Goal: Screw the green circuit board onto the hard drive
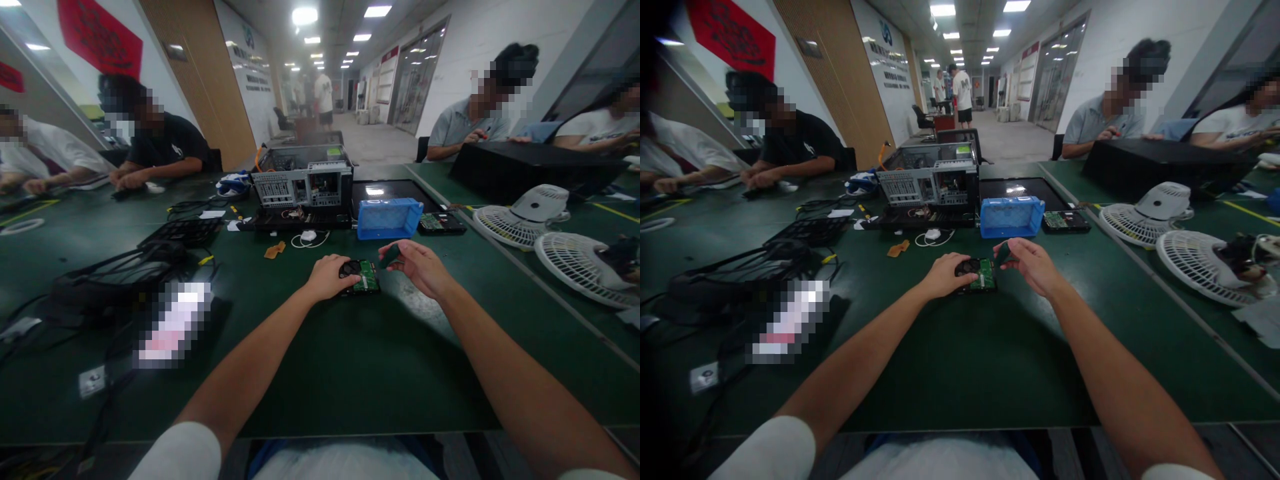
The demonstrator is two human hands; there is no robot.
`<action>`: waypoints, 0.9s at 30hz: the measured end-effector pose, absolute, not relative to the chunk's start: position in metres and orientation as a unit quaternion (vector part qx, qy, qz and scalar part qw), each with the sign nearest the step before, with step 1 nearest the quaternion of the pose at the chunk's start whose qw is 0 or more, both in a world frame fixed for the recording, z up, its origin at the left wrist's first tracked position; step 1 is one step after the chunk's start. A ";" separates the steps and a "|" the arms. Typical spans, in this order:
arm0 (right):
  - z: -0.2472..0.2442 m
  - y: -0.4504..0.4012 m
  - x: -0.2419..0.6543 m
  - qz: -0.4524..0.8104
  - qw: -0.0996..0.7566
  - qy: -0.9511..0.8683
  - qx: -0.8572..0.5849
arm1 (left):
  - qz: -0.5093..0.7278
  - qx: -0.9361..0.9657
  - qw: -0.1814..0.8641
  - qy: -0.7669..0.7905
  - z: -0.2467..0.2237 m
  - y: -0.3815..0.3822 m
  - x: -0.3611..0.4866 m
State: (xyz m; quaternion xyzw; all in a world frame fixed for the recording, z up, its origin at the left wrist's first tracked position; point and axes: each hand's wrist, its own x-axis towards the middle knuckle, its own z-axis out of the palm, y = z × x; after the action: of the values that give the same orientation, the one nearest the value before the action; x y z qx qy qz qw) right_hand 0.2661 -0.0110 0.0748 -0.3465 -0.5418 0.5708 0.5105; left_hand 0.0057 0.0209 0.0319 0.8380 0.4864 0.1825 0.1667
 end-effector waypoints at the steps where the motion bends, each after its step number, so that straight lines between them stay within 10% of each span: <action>1: 0.075 -0.011 0.266 0.572 0.512 -0.541 -0.344 | 0.180 0.838 0.168 0.488 0.032 0.021 0.006; 27: 0.078 -0.011 0.269 0.596 0.514 -0.532 -0.312 | 0.179 0.837 0.172 0.488 0.033 0.020 0.006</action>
State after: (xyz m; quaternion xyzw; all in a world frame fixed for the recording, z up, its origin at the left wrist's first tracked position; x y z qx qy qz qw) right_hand 0.2694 -0.0113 0.0777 -0.3116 -0.5321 0.5964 0.5139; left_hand 0.0064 0.0196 0.0330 0.8369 0.4877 0.1793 0.1718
